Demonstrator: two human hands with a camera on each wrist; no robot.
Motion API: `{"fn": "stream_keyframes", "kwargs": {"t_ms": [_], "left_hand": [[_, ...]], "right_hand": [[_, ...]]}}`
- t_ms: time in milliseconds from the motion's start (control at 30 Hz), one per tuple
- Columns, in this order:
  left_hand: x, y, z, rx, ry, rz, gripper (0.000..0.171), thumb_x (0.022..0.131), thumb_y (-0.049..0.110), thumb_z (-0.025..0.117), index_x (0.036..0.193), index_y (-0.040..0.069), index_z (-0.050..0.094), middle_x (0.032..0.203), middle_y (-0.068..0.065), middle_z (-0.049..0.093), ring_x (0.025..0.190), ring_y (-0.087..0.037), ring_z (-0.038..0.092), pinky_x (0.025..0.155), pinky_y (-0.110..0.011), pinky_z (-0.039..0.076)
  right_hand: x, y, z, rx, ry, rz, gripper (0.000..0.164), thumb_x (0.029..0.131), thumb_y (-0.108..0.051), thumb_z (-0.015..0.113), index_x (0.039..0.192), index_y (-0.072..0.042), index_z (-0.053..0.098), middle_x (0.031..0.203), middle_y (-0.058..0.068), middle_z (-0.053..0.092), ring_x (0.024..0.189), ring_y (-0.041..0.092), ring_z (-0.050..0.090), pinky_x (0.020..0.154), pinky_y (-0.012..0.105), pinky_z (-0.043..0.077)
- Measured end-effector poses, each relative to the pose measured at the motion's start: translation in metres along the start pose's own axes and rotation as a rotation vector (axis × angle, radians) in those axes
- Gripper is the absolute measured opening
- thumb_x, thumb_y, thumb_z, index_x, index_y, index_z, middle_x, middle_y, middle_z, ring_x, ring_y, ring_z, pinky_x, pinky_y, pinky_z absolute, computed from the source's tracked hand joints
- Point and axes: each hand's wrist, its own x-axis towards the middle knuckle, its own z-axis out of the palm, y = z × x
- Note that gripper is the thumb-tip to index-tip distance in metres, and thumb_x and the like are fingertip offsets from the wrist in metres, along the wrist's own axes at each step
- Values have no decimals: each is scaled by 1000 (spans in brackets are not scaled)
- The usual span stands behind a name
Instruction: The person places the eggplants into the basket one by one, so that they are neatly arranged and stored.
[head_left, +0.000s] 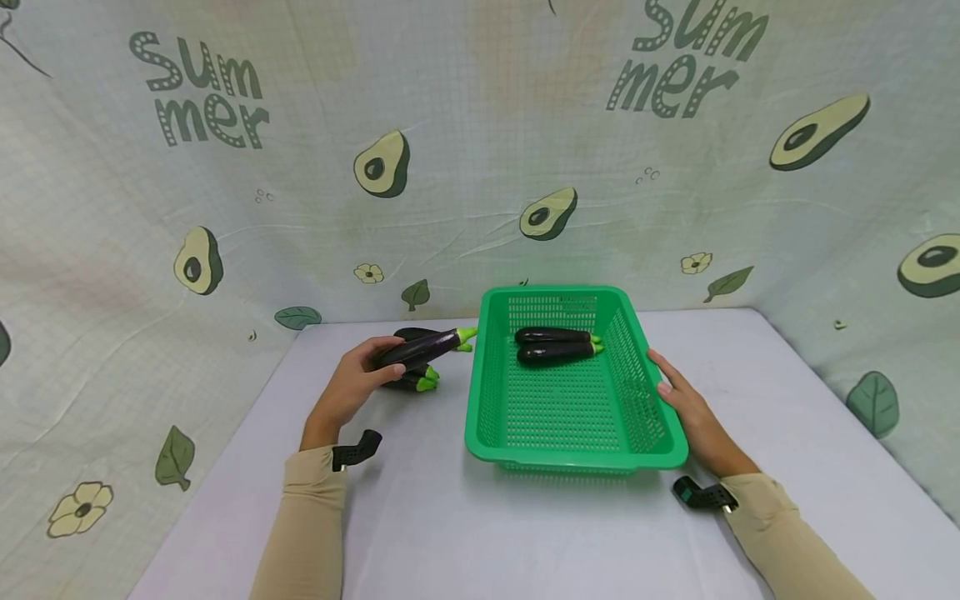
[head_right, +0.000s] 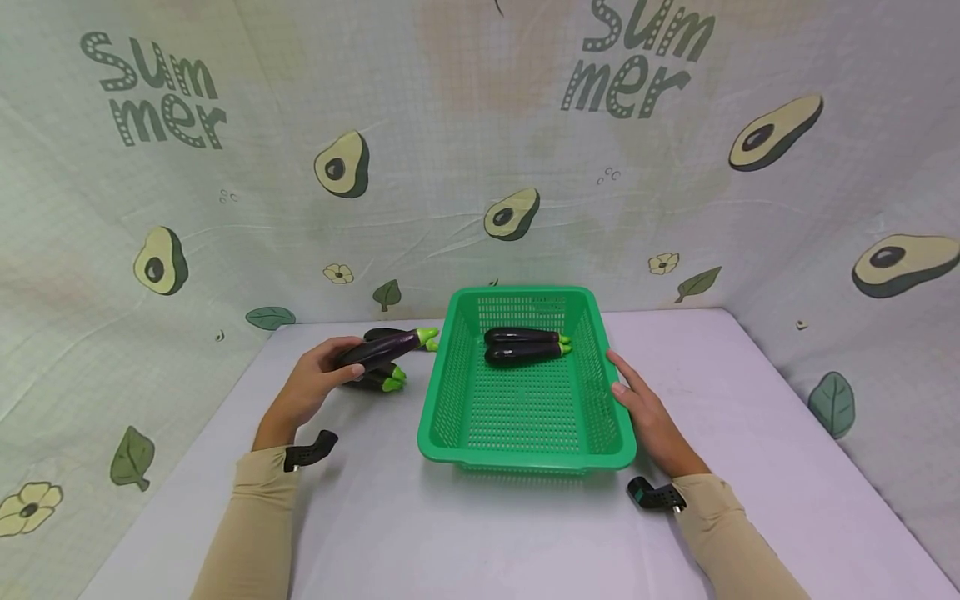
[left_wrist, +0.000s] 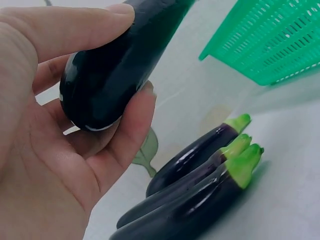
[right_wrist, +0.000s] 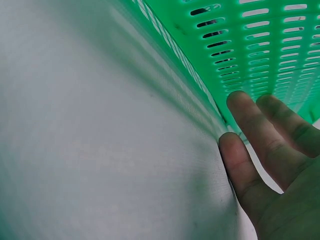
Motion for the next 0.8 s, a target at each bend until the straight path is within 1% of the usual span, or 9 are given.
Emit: {"fn": "stream_keyframes", "kwargs": {"t_ms": [100, 233, 333, 533, 667, 800], "left_hand": [[2, -1, 4, -18, -7, 3, 50, 94, 18, 74, 139, 8, 55, 140, -14, 52, 117, -28, 54, 90, -25, 52], [4, -2, 8, -26, -8, 3, 51, 93, 21, 75, 139, 9, 56, 140, -14, 52, 119, -30, 53, 92, -24, 50], [4, -1, 10, -8, -11, -1, 50, 93, 23, 75, 139, 11, 57, 141, -13, 51, 120, -30, 52, 93, -22, 48], [4, 1, 12, 32, -7, -19, 50, 94, 29, 74, 140, 16, 59, 144, -12, 50, 120, -29, 53, 93, -22, 47], [5, 0, 14, 17, -4, -22, 51, 94, 28, 74, 141, 15, 58, 145, -13, 49, 120, -30, 53, 93, -22, 47], [8, 0, 19, 1, 0, -29, 50, 94, 28, 74, 140, 16, 59, 143, -13, 49, 117, -30, 54, 92, -25, 48]], "right_hand": [[0, 0, 0, -3, -1, 0, 54, 111, -34, 29, 162, -32, 13, 166, 10, 8, 138, 10, 23, 97, 20, 29], [0, 0, 0, -6, 2, 0, 54, 111, -34, 29, 162, -32, 13, 166, 11, 9, 136, 10, 25, 96, 19, 30], [-1, 0, 0, -7, 4, 0, 54, 111, -34, 29, 162, -31, 13, 166, 11, 9, 136, 9, 25, 96, 19, 30], [0, -1, 1, -7, 3, -7, 53, 111, -33, 29, 162, -31, 14, 167, 9, 9, 138, 9, 23, 98, 22, 28], [0, -1, 1, -4, 3, -14, 53, 111, -32, 29, 162, -31, 14, 167, 9, 8, 140, 8, 21, 98, 19, 27], [0, -1, 0, 0, 1, -12, 53, 111, -33, 29, 162, -31, 14, 166, 10, 8, 138, 8, 23, 95, 16, 29]]}}
